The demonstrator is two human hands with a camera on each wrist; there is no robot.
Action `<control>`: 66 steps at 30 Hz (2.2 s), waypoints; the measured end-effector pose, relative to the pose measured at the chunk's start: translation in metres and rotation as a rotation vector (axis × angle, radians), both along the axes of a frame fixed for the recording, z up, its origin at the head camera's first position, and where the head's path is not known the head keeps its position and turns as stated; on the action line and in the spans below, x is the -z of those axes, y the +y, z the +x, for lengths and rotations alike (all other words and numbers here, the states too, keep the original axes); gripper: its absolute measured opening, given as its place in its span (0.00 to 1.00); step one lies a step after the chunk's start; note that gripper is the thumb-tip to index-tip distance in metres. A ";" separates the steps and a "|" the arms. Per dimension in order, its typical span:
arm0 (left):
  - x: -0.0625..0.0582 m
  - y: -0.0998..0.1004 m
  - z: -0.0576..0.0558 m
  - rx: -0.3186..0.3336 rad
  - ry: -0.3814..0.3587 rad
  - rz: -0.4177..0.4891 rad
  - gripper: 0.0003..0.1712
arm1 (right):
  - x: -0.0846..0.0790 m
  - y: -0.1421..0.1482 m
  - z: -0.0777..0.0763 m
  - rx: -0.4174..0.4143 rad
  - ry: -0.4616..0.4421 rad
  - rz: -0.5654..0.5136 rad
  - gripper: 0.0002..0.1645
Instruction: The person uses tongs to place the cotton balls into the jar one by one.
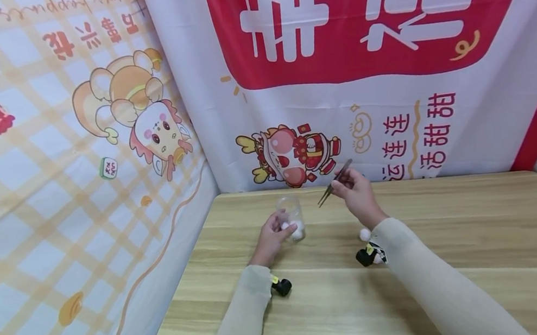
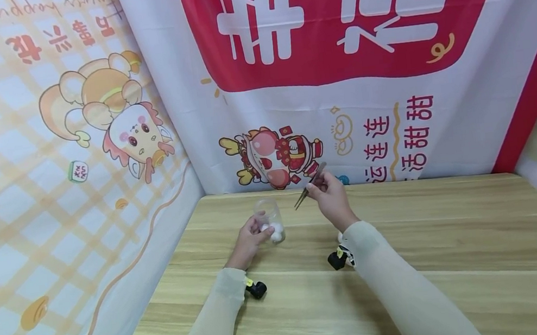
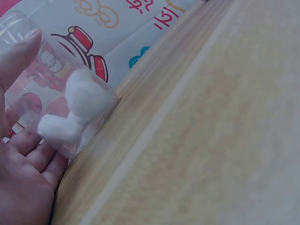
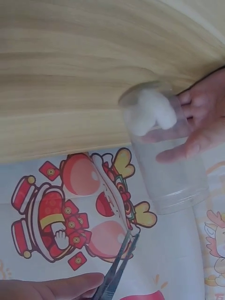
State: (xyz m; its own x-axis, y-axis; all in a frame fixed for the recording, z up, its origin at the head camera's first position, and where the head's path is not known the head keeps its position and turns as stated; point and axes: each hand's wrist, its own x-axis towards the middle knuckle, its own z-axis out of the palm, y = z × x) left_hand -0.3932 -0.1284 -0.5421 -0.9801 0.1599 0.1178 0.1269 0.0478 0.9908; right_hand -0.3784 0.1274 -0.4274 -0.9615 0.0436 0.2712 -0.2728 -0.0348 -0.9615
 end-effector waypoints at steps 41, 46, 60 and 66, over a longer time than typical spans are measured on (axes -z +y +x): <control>-0.005 0.002 0.003 0.003 -0.018 0.014 0.44 | 0.040 0.054 0.037 0.082 0.031 0.004 0.19; -0.004 0.002 0.002 -0.011 -0.026 0.008 0.43 | 0.044 0.062 0.041 0.085 0.036 0.036 0.20; -0.003 0.000 0.000 -0.005 -0.033 0.009 0.44 | 0.064 0.075 0.051 0.134 0.073 -0.106 0.17; -0.005 0.002 0.000 -0.018 -0.030 -0.005 0.44 | 0.066 0.079 0.054 0.128 0.082 -0.161 0.17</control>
